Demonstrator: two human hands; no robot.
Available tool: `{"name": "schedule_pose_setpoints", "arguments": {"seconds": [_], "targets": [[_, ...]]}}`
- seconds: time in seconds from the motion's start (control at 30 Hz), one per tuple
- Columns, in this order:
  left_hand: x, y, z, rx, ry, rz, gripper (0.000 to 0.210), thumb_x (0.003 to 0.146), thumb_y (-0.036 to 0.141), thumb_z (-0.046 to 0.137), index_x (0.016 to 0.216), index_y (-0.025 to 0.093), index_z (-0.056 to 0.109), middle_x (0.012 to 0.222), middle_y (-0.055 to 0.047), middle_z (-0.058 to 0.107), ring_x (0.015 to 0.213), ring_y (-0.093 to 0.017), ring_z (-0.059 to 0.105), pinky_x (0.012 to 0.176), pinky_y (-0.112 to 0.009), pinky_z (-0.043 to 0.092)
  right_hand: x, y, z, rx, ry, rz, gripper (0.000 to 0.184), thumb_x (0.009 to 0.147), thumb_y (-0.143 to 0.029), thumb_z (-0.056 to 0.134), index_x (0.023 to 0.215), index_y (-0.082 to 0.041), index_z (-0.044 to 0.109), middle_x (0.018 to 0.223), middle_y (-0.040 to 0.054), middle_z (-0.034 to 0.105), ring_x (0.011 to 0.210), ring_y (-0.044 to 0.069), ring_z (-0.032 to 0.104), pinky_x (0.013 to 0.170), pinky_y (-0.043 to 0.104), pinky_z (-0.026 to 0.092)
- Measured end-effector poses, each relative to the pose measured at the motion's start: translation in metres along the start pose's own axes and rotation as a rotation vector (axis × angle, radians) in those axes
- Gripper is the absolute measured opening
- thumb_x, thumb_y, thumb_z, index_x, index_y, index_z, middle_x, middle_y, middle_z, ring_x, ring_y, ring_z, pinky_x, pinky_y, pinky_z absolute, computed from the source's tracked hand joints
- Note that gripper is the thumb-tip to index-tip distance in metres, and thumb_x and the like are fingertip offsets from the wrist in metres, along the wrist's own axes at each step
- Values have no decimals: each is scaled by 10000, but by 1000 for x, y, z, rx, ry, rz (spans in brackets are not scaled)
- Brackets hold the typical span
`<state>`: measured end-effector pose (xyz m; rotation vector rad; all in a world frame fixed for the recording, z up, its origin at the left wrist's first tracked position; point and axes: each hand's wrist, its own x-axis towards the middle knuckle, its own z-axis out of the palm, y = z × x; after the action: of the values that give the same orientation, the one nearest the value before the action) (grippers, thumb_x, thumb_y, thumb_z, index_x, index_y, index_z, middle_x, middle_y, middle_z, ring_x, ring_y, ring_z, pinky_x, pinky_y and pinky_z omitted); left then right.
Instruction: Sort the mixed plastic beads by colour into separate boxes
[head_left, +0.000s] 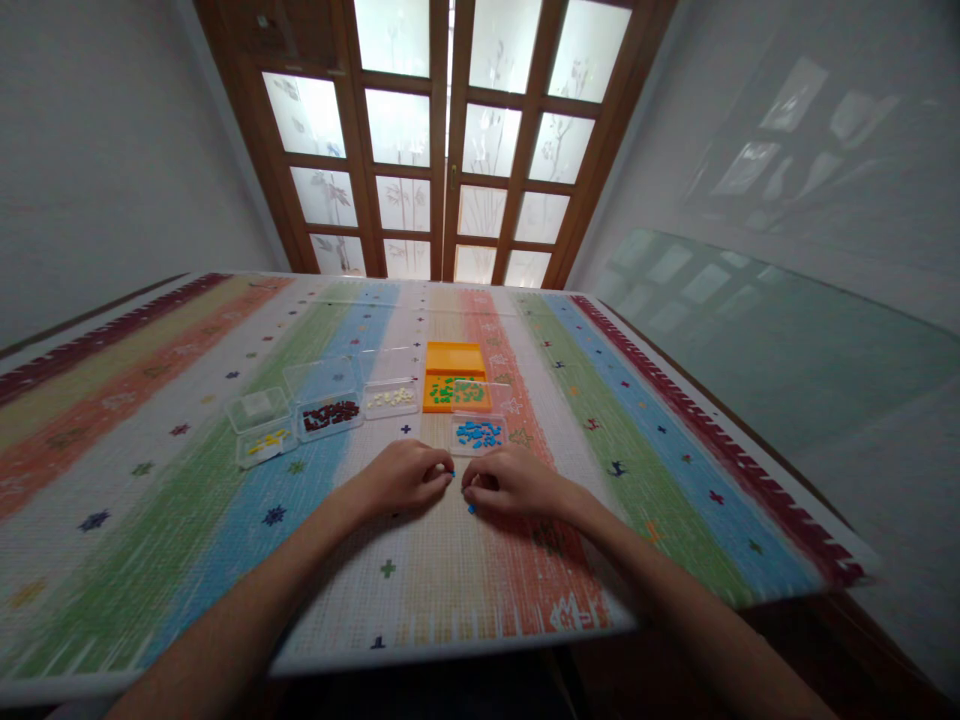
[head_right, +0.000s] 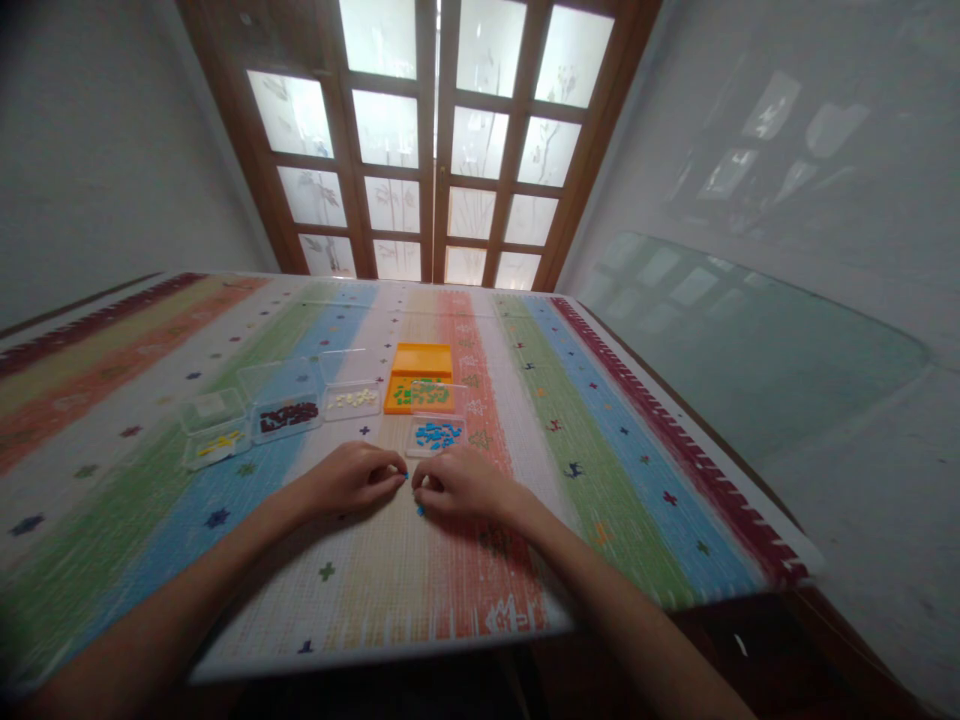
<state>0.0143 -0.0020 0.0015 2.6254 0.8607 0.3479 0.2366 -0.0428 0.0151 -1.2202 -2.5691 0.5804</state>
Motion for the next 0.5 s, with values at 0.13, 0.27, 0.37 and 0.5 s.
{"name": "schedule_pose_setpoints", "arguments": {"seconds": [0.13,0.27,0.37,0.5], "targets": [[1,0,-3,-41,22,-11,192,857,202,547,917,181,728,577,24,612,527,-112,538,587,-229,382,6,7,-15,-31,102,55,166,847,-159,626,927,-157,771,662,13,677,592,108,538,602,226,338],[8,-2,-11,-45,98,-57,175,850,211,570,912,177,730,539,46,561,497,-96,486,566,-218,353,19,22,-26,-61,124,110,164,829,-145,631,908,-151,775,673,17,675,584,103,519,589,222,321],[17,-4,-17,-47,160,-103,167,831,207,594,901,163,739,526,52,528,484,-93,451,551,-219,326,30,31,-29,-67,75,153,162,823,-153,638,883,-155,789,669,17,677,569,99,498,570,224,299],[28,-4,-22,-69,148,-166,159,818,202,611,865,158,757,512,52,515,477,-93,447,553,-222,320,41,38,-30,-68,-8,153,162,817,-179,663,897,-149,801,693,24,696,579,101,505,564,224,294]]}}
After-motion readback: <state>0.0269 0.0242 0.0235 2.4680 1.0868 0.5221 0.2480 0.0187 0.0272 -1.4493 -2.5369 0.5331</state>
